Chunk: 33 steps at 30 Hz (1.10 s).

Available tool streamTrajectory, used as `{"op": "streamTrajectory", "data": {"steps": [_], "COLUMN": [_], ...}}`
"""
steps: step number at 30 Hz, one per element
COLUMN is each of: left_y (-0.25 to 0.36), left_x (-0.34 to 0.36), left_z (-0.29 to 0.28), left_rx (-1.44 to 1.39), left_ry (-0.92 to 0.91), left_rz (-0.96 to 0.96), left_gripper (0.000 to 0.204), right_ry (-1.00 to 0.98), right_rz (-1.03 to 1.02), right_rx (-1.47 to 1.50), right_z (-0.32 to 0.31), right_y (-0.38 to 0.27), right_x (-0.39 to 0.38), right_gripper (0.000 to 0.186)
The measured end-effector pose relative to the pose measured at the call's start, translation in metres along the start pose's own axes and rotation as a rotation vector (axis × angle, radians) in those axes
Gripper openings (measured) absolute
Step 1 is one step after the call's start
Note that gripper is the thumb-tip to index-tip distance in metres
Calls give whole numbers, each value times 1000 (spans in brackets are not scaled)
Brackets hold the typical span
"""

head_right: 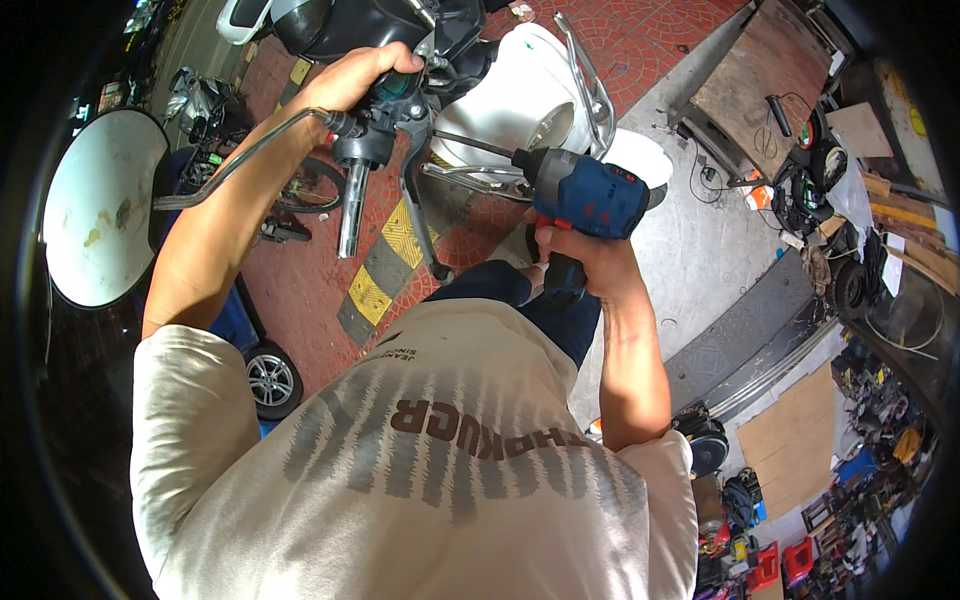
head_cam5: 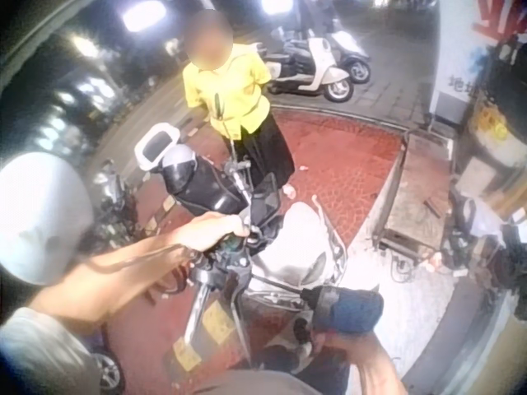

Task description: The person uses a cordless impact driver to remove and reinstall screws on the handlebar assembly of a white scooter. They also use a wrench to tighten a bolt on the handlebar clamp and adjust the throttle cable. The work is performed in a cluttered workshop with other vehicles and tools visible.

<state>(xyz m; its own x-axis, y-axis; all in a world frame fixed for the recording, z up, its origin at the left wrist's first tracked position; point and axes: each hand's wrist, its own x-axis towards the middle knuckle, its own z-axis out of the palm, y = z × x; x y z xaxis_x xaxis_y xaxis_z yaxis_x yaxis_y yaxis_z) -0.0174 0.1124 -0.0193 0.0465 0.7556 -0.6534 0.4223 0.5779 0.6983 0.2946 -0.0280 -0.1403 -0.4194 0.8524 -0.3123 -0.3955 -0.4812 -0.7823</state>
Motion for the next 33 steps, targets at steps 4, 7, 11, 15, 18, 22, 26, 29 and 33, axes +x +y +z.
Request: {"op": "streamTrajectory", "data": {"steps": [4, 7, 11, 15, 18, 22, 26, 29, 33], "left_y": [-2, -2, -4, -3, -2, 1, -6, -1, -4], "left_x": [0, -2, 0, -3, -3, -5, 2, 1, -4], "left_z": [1, 4, 1, 3, 1, 5, -1, 0, 2], "left_rx": [-9, -29, -14, 1, 1, 7, -9, 29, -12], "left_ry": [18, 14, 9, 26, 20, 19, -11, -7, 5], "left_rz": [1, 11, 13, 24, 18, 55, 45, 47, 25], "left_gripper": [41, 41, 51, 51, 51, 45, 44, 44, 44], "right_ry": [-28, -24, -18, -66, -75, -42, -105, -91, -76], "right_rz": [7, 20, 24, 38, 29, 33, 91, 95, 55], "right_rx": [3, 12, -8, 2, -15, -12, -10, -15, 24], "right_z": [0, 0, 1, -7, -8, -2, -12, -12, -6], "right_y": [-4, -3, -8, -8, -8, -19, -17, -16, -14], "right_x": [4, 6, 7, 13, 17, 21, 24, 24, 23], "right_gripper": [33, 34, 33, 34, 34, 32, 31, 29, 28]}}
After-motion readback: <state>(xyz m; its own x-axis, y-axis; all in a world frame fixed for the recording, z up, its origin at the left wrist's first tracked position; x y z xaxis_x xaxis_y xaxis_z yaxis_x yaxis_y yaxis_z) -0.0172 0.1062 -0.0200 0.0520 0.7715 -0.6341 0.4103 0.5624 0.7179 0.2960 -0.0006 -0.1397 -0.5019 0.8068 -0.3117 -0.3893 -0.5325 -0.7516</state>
